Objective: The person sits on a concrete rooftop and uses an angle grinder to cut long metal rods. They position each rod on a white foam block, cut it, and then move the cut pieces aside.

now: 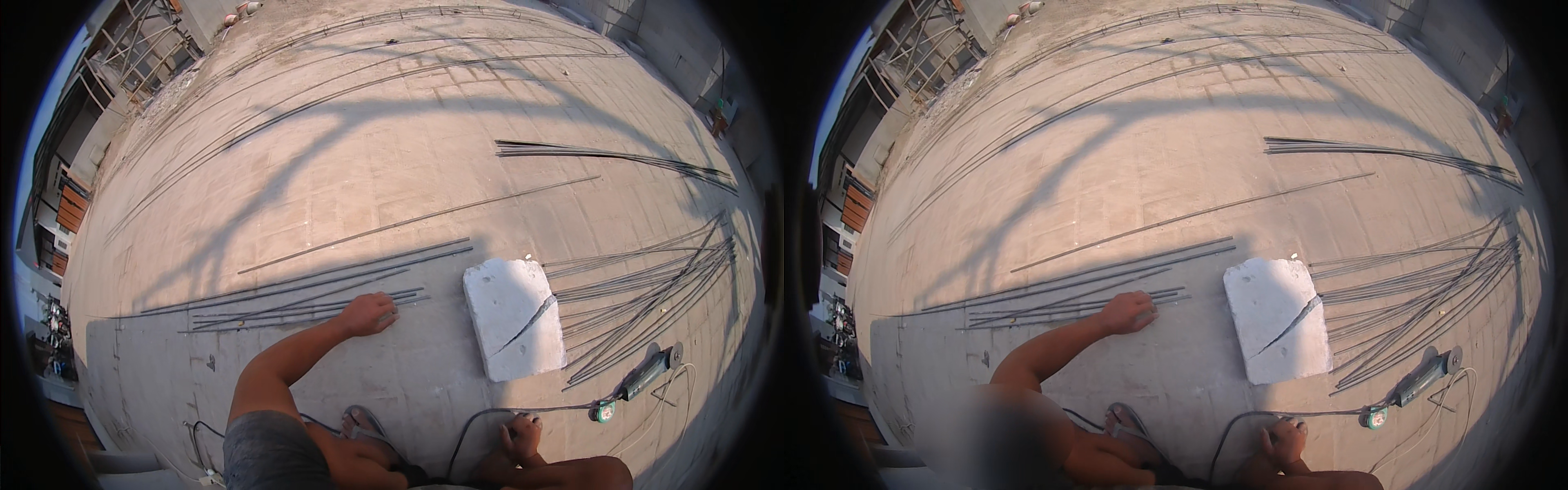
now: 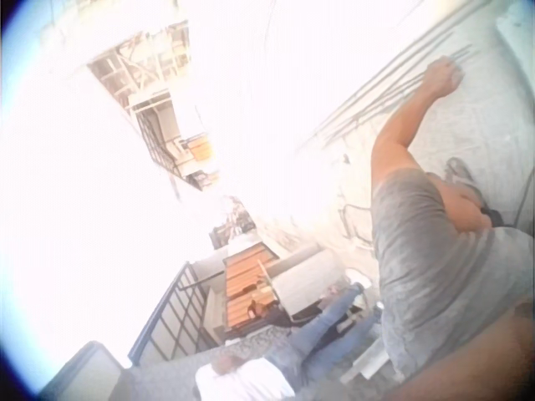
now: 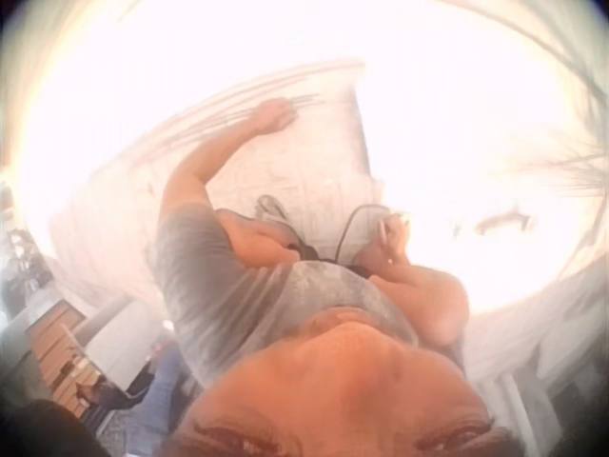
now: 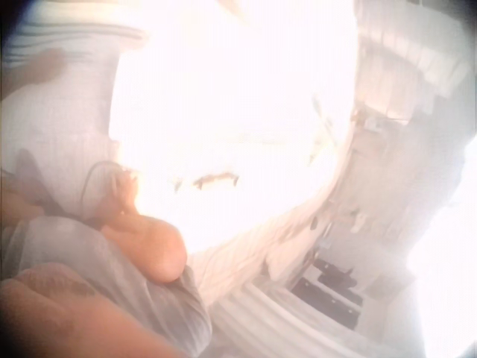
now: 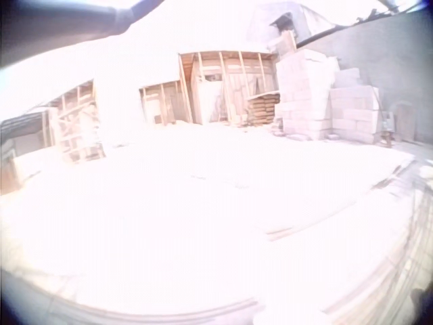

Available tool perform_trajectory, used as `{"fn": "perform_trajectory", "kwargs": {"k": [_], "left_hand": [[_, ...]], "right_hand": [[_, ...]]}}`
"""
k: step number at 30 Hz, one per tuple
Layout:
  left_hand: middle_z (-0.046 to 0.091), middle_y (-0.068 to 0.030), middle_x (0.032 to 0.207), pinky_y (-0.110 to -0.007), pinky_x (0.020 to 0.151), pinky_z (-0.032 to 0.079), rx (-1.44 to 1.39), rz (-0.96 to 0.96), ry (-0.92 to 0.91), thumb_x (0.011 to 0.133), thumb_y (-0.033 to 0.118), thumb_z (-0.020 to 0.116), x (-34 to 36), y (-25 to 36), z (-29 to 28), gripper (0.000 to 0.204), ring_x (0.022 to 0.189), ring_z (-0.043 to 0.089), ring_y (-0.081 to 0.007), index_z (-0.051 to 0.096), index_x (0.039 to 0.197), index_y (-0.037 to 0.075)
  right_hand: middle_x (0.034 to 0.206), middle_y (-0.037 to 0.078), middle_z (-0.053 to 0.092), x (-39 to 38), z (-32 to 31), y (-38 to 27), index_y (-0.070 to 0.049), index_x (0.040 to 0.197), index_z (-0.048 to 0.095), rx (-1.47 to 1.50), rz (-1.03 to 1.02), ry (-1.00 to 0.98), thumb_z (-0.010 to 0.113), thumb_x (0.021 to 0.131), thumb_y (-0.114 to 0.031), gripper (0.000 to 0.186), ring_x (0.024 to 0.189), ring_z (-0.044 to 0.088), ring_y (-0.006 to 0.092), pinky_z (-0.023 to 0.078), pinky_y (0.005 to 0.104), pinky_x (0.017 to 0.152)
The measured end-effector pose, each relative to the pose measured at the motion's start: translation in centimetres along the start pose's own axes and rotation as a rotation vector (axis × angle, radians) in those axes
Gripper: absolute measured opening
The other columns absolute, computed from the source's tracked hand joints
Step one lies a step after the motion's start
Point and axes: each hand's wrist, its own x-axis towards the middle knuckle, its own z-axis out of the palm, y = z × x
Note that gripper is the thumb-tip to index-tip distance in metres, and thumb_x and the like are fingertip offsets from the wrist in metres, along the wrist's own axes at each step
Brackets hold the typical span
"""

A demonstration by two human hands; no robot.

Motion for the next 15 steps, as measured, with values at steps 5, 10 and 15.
{"fn": "perform_trajectory", "kwargs": {"k": [5, 10, 15], "left_hand": [[0.069, -0.0095, 0.097, -0.043, 0.077, 0.057, 0.016, 0.011, -0.026, 0.096, 0.024, 0.074, -0.4, -0.3, 0.0, 0.016, 0.094, 0.068, -0.0316, 0.07, 0.098, 0.008], [0.066, -0.0105, 0.093, -0.044, 0.075, 0.056, 0.059, -0.002, -0.038, 0.095, 0.025, 0.074, -1.6, -0.5, 0.0, 0.018, 0.09, 0.067, -0.0317, 0.069, 0.095, 0.007], [0.065, -0.0105, 0.088, -0.043, 0.071, 0.054, 0.037, 0.038, 0.033, 0.091, 0.021, 0.078, -0.1, 0.1, -0.7, 0.017, 0.084, 0.065, -0.0317, 0.069, 0.091, 0.007]], "right_hand": [[0.077, 0.005, 0.068, -0.2, 0.1, 0.1, -0.016, 0.077, 0.072, 0.016, -0.014, 0.027, 0.079, 0.084, -0.037, 0.023, 0.075, 0.062, 0.0336, 0.041, 0.0518, 0.079], [0.085, 0.009, 0.068, -0.1, -0.4, -0.2, -0.016, 0.081, 0.073, -0.059, 0.052, -0.079, 0.073, 0.088, -0.045, 0.029, 0.082, 0.06, 0.0399, 0.043, 0.0566, 0.08], [0.091, 0.01, 0.069, 0.8, -2.7, -2.6, -0.015, 0.085, 0.074, -0.038, 0.119, -0.124, 0.071, 0.09, -0.045, 0.03, 0.088, 0.062, 0.0399, 0.044, 0.0581, 0.083]]}}
